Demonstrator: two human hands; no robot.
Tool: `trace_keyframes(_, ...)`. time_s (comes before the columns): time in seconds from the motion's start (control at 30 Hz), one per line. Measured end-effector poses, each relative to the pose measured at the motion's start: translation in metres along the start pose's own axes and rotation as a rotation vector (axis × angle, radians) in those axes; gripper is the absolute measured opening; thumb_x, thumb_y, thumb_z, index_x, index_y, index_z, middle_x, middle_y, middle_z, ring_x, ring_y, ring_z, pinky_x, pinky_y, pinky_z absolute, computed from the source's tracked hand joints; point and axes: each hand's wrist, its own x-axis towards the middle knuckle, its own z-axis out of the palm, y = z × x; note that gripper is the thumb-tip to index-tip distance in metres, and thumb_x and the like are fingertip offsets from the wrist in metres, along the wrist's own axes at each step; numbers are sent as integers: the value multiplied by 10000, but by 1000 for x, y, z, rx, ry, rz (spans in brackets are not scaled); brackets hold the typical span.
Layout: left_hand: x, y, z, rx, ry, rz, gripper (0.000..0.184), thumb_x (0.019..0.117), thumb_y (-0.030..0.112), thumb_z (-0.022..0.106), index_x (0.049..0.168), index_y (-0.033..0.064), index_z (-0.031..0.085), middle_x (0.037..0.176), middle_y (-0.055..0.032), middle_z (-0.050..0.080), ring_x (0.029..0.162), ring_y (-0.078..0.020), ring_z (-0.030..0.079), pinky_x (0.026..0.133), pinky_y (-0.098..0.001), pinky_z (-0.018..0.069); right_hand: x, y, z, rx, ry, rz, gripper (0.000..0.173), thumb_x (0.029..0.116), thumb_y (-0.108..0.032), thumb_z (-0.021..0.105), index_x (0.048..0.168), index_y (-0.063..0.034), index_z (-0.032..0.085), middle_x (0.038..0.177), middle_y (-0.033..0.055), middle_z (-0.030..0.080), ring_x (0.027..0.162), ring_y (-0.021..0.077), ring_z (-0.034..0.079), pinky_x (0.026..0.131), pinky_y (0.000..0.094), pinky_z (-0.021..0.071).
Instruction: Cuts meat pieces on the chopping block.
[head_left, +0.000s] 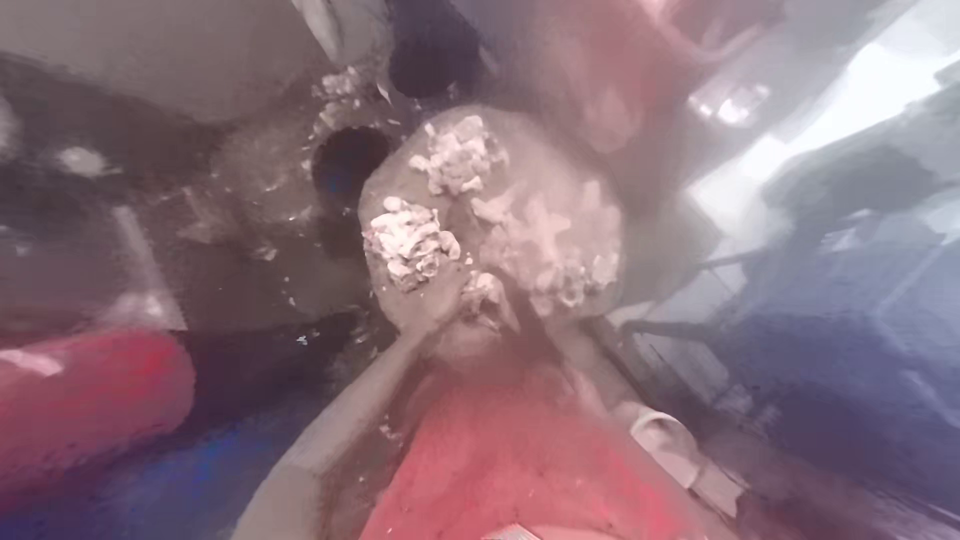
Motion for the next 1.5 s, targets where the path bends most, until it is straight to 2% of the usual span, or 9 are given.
trace_keyframes(0.2,-31,37,-43,-248,69,-198,324,1020,272,573,1282,95,640,1101,-162,710,1003,-306,698,894,-556,557,5,-22,-8,-25,-19,-112,501,1073,-460,471,1381,-80,582,1138,122,718,1017,203,707,956,446,573)
trace_keyframes(0.33,-88,-8,-38,-731,114,-401,369,1085,231,490,1405,64,567,1277,-150,664,1147,-207,652,1019,-448,529,3,-34,-21,-159,-99,-33,514,1078,-487,423,1403,-110,553,1103,134,714,990,248,706,913,502,574)
trace_keyframes(0.53,-141,-45,63,-1446,-83,-650,210,1056,269,521,1126,89,605,728,17,603,524,-63,509,475,-221,441,19,-82,-15,-230,-57,-82,540,1087,-472,401,1434,-77,525,1121,149,706,991,251,704,917,492,574)
trace_keyframes(0.67,-144,-35,78,-1735,-99,-647,203,1088,271,445,1075,116,575,699,25,580,490,-52,478,436,-195,410,3,-171,-21,-133,-31,-367,568,1101,-431,305,1416,-14,527,1043,81,684,903,128,666,848,349,581)
trace_keyframes(0.83,-145,-35,80,-1811,-99,-685,175,1083,246,444,1053,123,565,673,13,571,486,-64,495,432,-205,423,-28,-254,-9,214,40,-853,756,1008,-702,302,1325,-74,577,1114,-61,695,1055,-28,636,940,249,561)
trace_keyframes(0.93,-143,-38,84,-1855,-115,-663,150,1068,213,457,1027,121,567,664,14,566,488,-66,495,436,-207,420,-11,-209,21,-30,-33,-697,824,1011,-691,328,1266,24,645,1095,76,724,1017,61,670,932,289,559)
trace_keyframes(1.1,-152,-45,86,-1889,-121,-664,178,1067,221,455,1036,106,586,722,-9,611,498,-68,504,440,-206,421,48,-129,47,-389,-339,-52,570,1091,-523,313,1357,-94,578,1081,137,695,969,257,690,891,500,570)
trace_keyframes(1.37,-188,-56,82,-1867,-79,-699,237,1083,269,437,1086,101,604,785,-23,646,515,-70,525,438,-202,429,24,-203,40,-176,-259,-226,530,1105,-423,298,1292,-8,569,907,86,638,789,171,636,762,383,573)
trace_keyframes(1.5,-190,-56,76,-1803,-82,-672,260,1083,241,411,987,89,600,720,-18,624,501,-74,517,437,-206,426,60,-164,47,-375,-409,-138,588,1103,-498,295,1332,-38,582,1128,172,681,1046,273,672,956,491,536)
